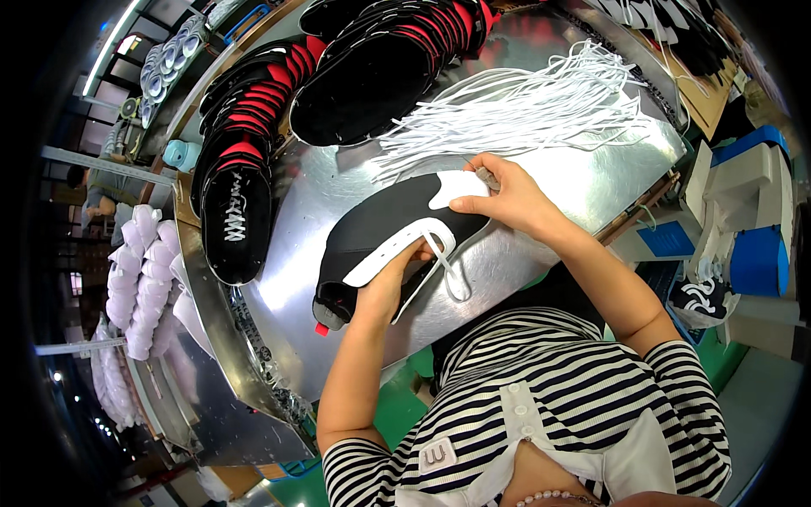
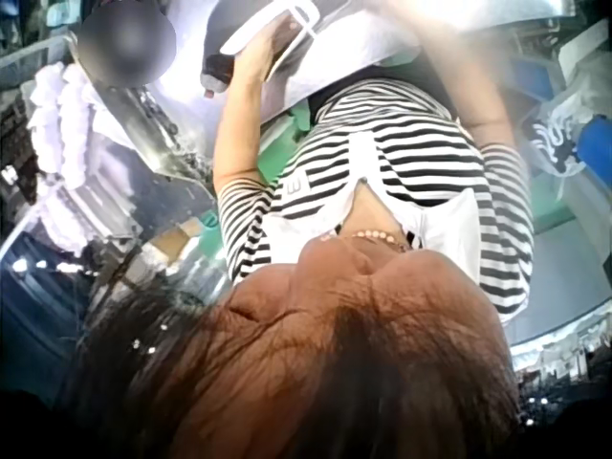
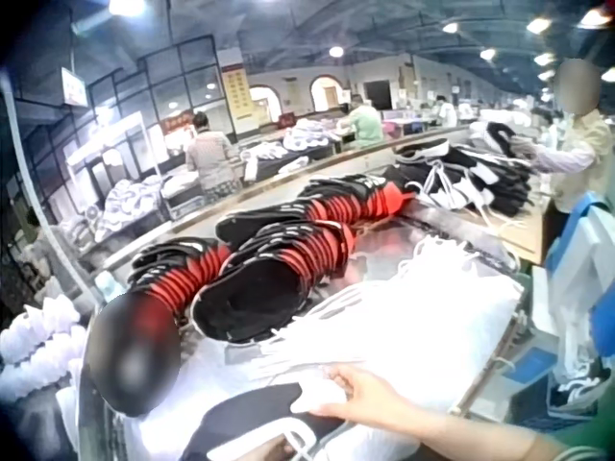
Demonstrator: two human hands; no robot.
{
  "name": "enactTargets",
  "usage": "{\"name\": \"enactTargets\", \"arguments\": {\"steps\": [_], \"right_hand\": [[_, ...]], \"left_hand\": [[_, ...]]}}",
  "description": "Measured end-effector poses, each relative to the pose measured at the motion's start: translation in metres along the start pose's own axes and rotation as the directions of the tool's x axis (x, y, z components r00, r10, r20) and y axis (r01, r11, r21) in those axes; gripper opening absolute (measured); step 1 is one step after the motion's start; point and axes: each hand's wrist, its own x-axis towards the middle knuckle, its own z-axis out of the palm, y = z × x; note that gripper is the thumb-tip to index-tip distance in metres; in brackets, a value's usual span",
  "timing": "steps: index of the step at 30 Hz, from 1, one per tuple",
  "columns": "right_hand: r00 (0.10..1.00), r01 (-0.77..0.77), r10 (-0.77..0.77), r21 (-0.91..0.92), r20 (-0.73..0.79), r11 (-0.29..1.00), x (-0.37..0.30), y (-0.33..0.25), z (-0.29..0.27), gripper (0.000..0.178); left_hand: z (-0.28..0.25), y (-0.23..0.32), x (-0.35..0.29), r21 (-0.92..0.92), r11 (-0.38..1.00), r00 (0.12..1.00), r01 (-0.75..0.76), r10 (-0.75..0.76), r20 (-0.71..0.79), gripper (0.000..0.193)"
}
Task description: The person laces several black and white athletic shoe uppers by threading long white laces through the eyelets by hand and tucking the ends inside.
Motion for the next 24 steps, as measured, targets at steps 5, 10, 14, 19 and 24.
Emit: {"name": "enactTargets", "arguments": {"steps": [5, 10, 14, 19, 24], "right_hand": [[0.999, -0.006, 0.004, -0.060, -0.032, 0.998, -0.010, -0.015, 0.005, 0.049], [0.986, 0.057, -0.016, 0.245, -0.165, 0.968, 0.020, 0.023, -0.010, 0.044], [0.972, 0.141, -0.078, 0.287, -0.220, 0.947, 0.013, 0.024, -0.005, 0.033], [1.000, 0.004, 0.002, 0.196, -0.030, 0.981, -0.023, 0.027, 0.013, 0.027], [0.999, -0.015, 0.006, 0.205, 0.043, 0.979, -0.022, 0.025, 0.024, 0.031]], "left_hand": [[-0.017, -0.010, 0.012, 0.636, 0.699, 0.903, -0.328, 0.430, -0.006, 0.025], [-0.003, 0.028, -0.007, 0.375, 0.925, 0.988, -0.064, 0.007, 0.152, 0.038], [0.008, 0.027, -0.026, 0.854, 0.363, 0.888, -0.372, 0.407, 0.214, 0.029], [0.024, 0.022, -0.030, 0.854, 0.339, 0.811, -0.395, 0.565, 0.151, 0.019], [0.037, 0.024, -0.032, 0.869, 0.258, 0.765, -0.423, 0.616, 0.189, 0.018]]}}
